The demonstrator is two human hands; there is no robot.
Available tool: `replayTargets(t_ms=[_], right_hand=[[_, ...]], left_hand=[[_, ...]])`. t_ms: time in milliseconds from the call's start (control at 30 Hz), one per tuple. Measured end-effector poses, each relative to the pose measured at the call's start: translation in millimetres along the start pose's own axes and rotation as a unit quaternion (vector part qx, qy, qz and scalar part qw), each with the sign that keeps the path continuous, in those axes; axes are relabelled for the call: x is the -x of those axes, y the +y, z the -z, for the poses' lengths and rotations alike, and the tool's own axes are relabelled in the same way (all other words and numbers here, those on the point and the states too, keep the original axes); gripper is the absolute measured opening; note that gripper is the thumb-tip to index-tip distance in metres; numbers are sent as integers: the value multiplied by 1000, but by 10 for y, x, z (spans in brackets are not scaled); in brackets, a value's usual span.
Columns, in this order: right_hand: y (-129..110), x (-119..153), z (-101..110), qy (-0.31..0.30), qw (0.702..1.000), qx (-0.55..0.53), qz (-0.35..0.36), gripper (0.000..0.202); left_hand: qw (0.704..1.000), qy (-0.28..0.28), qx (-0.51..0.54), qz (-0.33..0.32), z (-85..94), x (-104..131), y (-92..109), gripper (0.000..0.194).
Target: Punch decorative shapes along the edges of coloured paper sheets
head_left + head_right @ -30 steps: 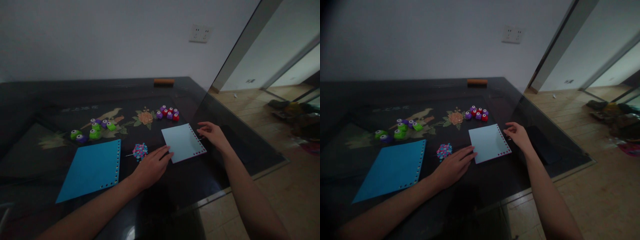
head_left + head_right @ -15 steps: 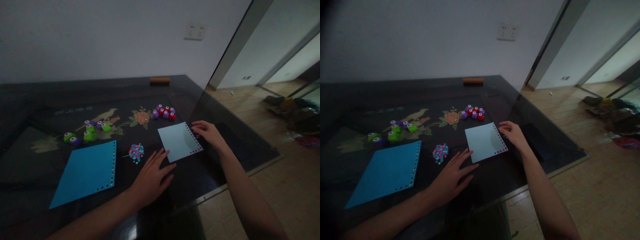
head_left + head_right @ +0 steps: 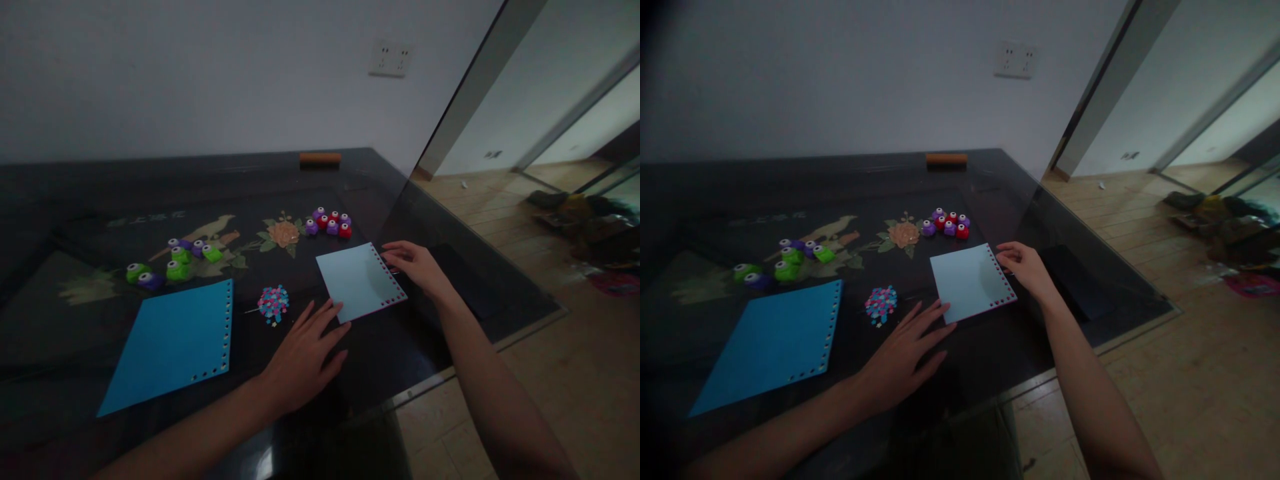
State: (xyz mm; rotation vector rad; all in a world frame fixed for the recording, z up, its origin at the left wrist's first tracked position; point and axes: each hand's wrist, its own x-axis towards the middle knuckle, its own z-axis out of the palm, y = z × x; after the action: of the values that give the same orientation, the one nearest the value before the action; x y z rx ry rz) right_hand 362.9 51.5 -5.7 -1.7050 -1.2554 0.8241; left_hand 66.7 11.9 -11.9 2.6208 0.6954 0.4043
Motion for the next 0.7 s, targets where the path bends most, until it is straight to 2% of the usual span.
replayTargets(t_ms=[700], right_hand=[[-34,5,-11,-9,1000,-10,-10,27]], left_hand=[[1000,-13,3,2,0,2,-7,39]])
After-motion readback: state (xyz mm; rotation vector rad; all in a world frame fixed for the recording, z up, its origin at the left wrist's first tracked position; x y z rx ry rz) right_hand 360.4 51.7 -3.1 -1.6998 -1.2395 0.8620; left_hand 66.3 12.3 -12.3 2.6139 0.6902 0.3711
